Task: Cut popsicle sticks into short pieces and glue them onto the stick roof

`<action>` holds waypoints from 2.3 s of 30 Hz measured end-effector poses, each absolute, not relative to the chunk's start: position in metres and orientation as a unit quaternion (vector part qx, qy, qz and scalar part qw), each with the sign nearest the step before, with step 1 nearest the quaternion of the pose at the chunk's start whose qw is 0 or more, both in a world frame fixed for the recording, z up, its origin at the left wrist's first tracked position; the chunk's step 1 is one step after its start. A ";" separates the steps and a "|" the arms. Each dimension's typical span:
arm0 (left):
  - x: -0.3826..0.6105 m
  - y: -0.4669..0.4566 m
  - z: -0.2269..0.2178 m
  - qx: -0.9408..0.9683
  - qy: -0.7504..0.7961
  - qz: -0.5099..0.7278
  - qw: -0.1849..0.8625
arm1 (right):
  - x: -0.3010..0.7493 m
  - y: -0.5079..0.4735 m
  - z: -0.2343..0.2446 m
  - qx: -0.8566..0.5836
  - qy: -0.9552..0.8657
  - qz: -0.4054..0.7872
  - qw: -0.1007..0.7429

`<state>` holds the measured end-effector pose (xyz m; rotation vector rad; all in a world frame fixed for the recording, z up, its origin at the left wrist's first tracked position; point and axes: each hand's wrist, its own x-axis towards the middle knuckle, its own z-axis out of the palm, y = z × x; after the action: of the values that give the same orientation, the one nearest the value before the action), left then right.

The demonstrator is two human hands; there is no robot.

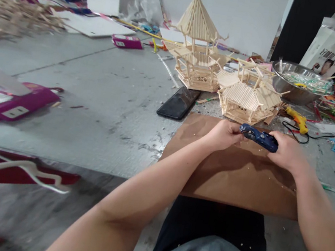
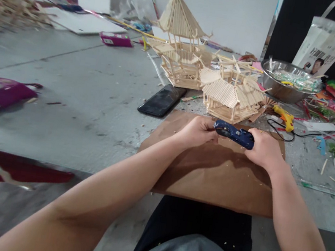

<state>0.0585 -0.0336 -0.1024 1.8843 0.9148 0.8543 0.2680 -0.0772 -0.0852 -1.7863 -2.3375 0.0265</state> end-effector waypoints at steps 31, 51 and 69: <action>0.061 -0.036 -0.098 0.641 0.413 0.322 0.561 | 0.264 -0.081 -0.081 -0.636 -0.770 -0.010 0.052; 0.062 -0.034 -0.103 0.629 0.402 0.327 0.579 | 0.260 -0.075 -0.096 -0.667 -0.744 -0.027 0.040; 0.060 -0.026 -0.111 0.690 0.464 0.325 0.450 | 0.261 -0.073 -0.095 -0.653 -0.757 -0.020 0.015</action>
<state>0.0602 -0.0256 -0.1111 1.7067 1.1467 0.8047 0.2614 -0.0725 -0.0947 -2.0340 -2.3548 -0.0625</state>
